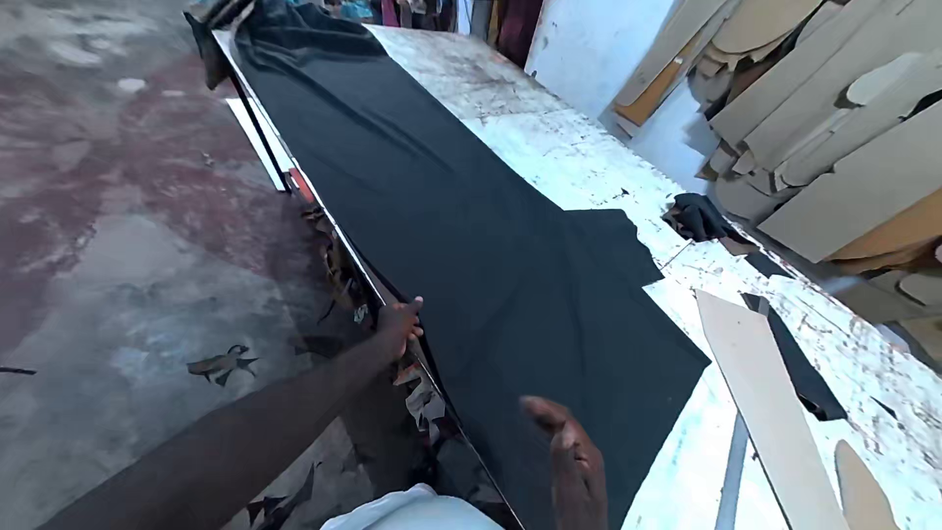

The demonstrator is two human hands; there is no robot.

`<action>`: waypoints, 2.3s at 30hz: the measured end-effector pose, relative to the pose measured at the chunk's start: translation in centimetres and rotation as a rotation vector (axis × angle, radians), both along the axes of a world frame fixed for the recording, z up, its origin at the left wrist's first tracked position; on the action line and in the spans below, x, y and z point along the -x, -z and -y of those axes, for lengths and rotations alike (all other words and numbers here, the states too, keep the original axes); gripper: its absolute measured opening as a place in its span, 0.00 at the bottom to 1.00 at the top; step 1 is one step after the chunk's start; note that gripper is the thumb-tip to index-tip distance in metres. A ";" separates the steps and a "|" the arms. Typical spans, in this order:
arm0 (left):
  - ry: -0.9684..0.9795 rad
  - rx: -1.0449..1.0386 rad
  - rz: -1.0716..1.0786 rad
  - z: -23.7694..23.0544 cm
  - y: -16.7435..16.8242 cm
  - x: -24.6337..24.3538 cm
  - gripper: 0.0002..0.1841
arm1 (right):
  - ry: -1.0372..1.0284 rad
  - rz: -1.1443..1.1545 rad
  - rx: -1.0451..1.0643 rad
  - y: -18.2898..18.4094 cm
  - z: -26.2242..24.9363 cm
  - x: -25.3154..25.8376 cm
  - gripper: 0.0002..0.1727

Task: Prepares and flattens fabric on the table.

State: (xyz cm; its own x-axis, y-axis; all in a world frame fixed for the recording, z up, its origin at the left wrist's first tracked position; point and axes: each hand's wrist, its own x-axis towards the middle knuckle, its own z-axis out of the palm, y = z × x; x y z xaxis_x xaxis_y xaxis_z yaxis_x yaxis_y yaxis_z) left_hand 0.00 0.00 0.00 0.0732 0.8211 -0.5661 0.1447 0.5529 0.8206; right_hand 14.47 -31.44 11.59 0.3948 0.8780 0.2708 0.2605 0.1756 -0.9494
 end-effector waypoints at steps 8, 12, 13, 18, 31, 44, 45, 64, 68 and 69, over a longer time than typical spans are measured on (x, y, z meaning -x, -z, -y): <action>-0.003 -0.065 -0.249 -7.9 2.0 0.1 0.30 | 0.629 0.917 0.791 17.7 6.7 -11.3 0.52; 0.092 -0.207 -0.454 -10.2 3.0 1.5 0.21 | 0.625 1.028 0.886 19.4 6.6 -11.2 0.55; 0.151 -0.277 -0.526 -10.6 3.4 2.2 0.20 | 0.618 1.021 0.903 19.2 6.5 -11.0 0.56; 0.231 -0.416 -0.657 -10.1 4.2 3.8 0.22 | 0.630 1.019 0.917 19.1 6.4 -11.1 0.57; 0.105 -0.348 -0.575 -8.2 2.8 2.8 0.21 | 0.654 1.032 0.908 19.3 6.5 -10.9 0.57; 1.032 -1.228 -0.548 5.6 3.8 -12.3 0.37 | 0.642 0.963 0.907 18.7 6.4 -10.9 0.57; 1.184 -1.212 -0.513 6.7 3.4 -14.1 0.37 | 0.635 0.942 0.905 18.3 6.3 -10.8 0.57; 1.568 -1.060 -0.495 7.8 3.6 -21.4 0.32 | 0.607 0.456 0.546 13.3 -16.4 -50.0 0.45; 1.573 -1.027 -0.477 7.9 1.9 -21.9 0.30 | 0.651 0.394 0.694 14.2 -26.1 -59.6 0.61; 1.573 -1.012 -0.484 7.8 1.5 -21.9 0.30 | 0.638 0.397 0.733 14.5 -28.5 -60.3 0.63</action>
